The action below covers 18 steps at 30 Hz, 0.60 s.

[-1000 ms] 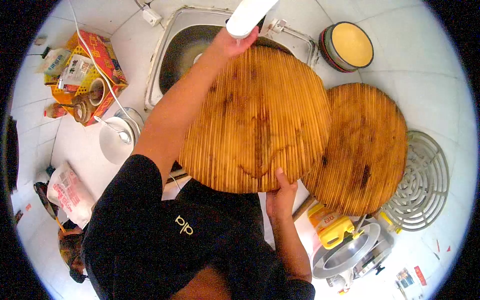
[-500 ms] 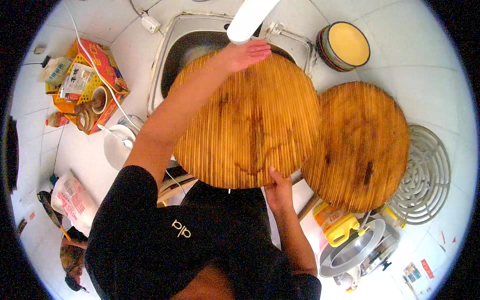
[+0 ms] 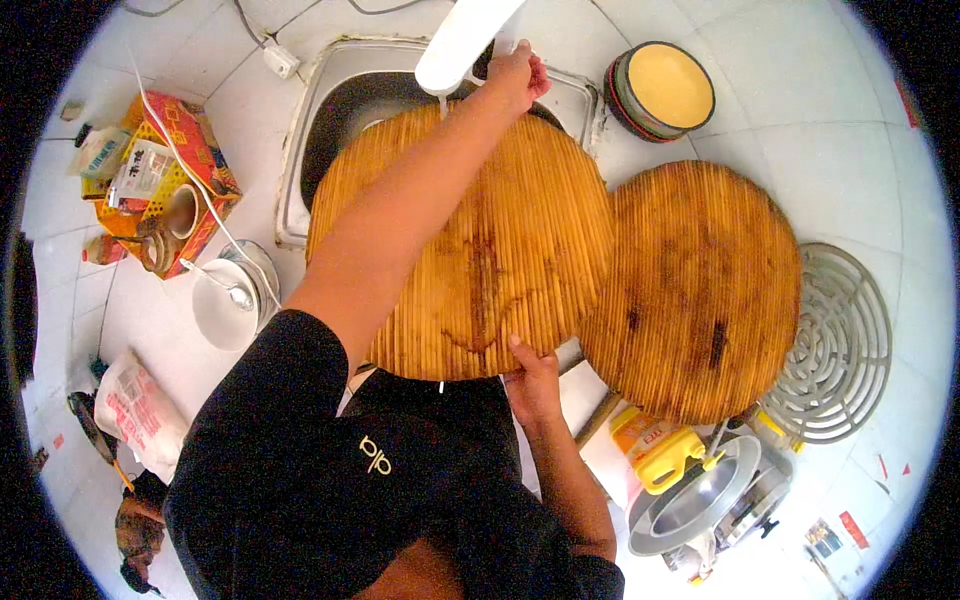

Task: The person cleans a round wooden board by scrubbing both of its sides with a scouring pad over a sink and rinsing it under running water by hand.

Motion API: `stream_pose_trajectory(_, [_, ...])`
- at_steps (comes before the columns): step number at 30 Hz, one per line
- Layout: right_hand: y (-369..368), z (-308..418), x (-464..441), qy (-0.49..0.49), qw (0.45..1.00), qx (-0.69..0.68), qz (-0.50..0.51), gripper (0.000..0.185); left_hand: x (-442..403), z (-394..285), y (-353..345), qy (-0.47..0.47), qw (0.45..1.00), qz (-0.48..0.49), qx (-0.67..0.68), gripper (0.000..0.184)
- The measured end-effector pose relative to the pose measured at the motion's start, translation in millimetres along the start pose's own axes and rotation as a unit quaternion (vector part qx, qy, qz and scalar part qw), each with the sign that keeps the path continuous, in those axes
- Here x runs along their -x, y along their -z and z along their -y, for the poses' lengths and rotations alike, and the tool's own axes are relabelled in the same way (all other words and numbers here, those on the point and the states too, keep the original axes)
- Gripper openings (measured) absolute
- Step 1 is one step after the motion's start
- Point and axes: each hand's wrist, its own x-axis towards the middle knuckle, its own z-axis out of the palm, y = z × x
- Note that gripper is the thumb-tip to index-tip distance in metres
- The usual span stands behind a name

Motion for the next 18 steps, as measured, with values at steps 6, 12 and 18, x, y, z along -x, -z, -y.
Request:
stream_pose_trajectory(6, [-0.2, -0.3, -0.7, 0.000, 1.000, 0.000, -0.003, 0.044, -8.3, 0.4, -2.2, 0.024, 0.999, -0.028, -0.024, 0.034])
stream_pose_trajectory(12, [-1.1, 1.5, -1.2, 0.002, 1.000, 0.012, -0.005, 0.044, -4.8, 3.8, 3.2, -0.003, 0.997, -0.040, -0.066, 0.025])
stream_pose_trajectory(18, [0.7, 1.3, -0.3, -0.005, 1.000, 0.006, 0.001, 0.043, 4.1, 11.3, 24.5, -0.050, 0.984, -0.020, -0.172, 0.023])
